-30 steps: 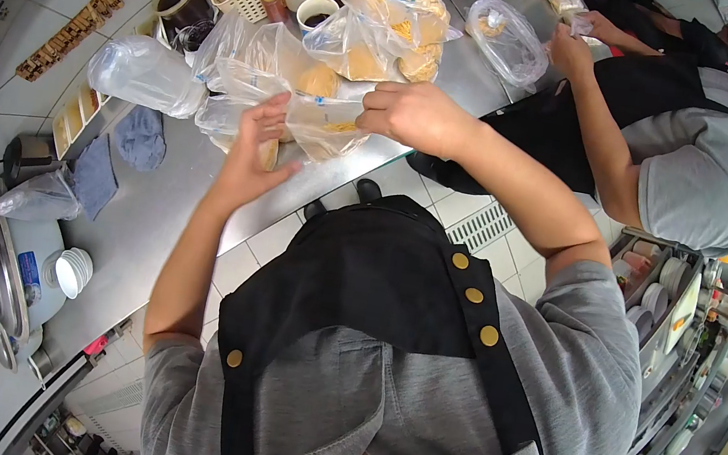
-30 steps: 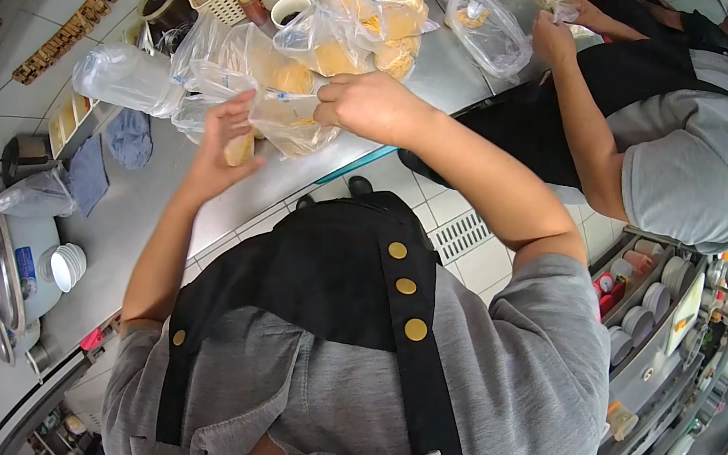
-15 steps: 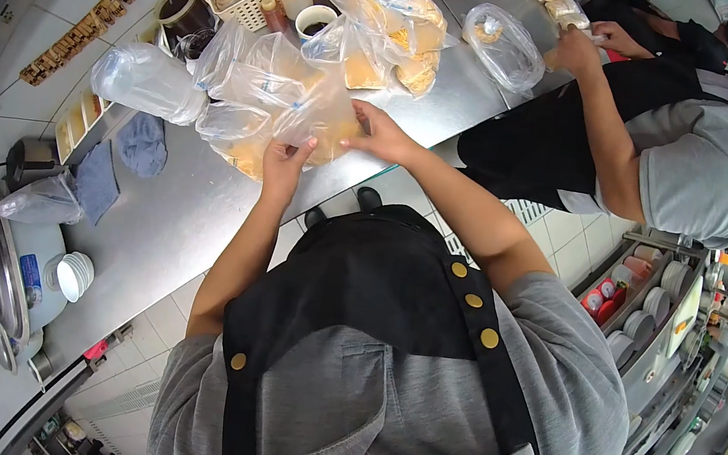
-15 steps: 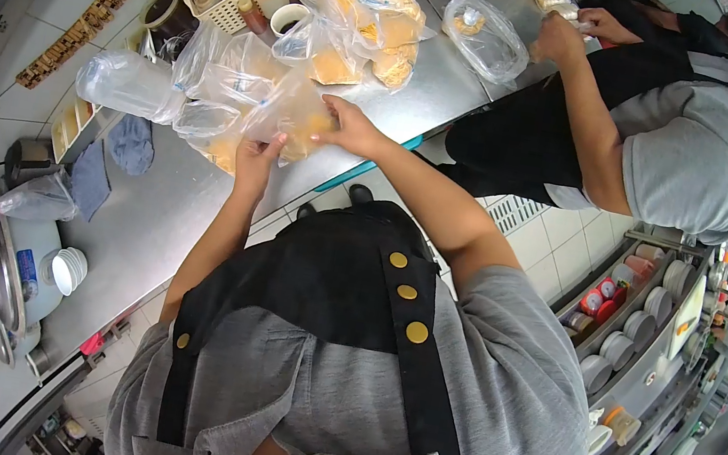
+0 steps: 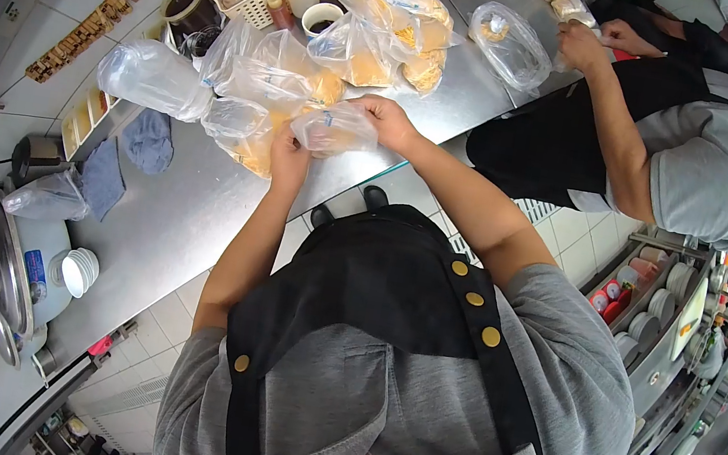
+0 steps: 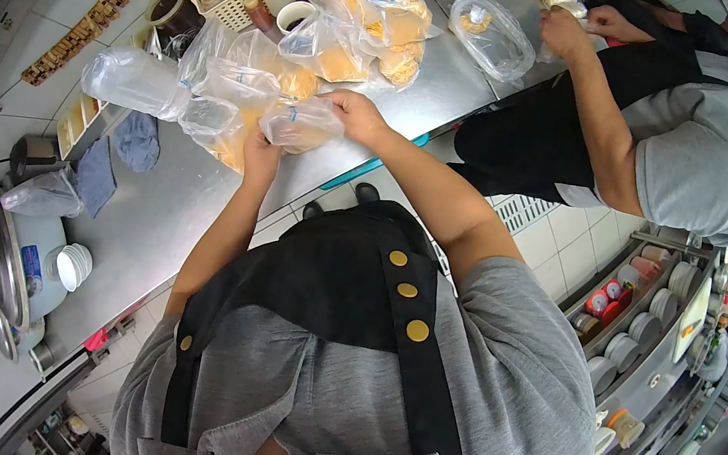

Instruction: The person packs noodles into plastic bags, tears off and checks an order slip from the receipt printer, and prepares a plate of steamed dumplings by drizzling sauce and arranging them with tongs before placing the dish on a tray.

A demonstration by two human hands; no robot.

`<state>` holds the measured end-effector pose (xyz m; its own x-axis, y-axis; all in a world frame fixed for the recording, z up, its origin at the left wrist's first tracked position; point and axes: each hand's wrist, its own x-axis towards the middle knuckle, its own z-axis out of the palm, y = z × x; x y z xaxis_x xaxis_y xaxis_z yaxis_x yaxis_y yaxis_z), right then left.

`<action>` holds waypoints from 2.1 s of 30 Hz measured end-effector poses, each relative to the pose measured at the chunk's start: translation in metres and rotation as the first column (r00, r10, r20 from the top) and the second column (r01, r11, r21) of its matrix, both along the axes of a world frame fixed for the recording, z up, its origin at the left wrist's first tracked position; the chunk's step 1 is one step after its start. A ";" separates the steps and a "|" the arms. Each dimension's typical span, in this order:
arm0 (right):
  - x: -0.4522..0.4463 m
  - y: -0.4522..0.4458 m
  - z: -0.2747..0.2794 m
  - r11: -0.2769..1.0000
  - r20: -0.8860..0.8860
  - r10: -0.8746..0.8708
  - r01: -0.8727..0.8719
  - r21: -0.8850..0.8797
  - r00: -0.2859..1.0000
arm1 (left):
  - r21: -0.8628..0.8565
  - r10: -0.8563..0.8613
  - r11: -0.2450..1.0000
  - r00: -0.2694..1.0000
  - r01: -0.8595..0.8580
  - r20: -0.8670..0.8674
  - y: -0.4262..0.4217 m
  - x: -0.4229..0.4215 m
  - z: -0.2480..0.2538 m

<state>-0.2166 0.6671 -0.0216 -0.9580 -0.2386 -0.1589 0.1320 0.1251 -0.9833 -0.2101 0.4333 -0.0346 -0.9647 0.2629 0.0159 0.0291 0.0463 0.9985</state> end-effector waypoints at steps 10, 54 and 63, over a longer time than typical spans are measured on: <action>0.052 0.033 0.015 0.916 -0.565 0.207 0.044 0.399 0.798 | -0.531 -0.290 0.846 0.788 -0.055 -0.543 -0.008 0.035 0.043; 0.034 0.017 -0.052 0.807 0.145 -0.590 0.576 0.126 0.795 | -0.951 -0.592 0.309 0.777 -0.028 -0.215 0.052 -0.019 0.026; 0.105 -0.017 0.072 0.310 0.125 0.116 0.084 -0.947 0.985 | 0.543 -0.639 0.762 0.550 0.353 0.538 0.040 -0.015 0.152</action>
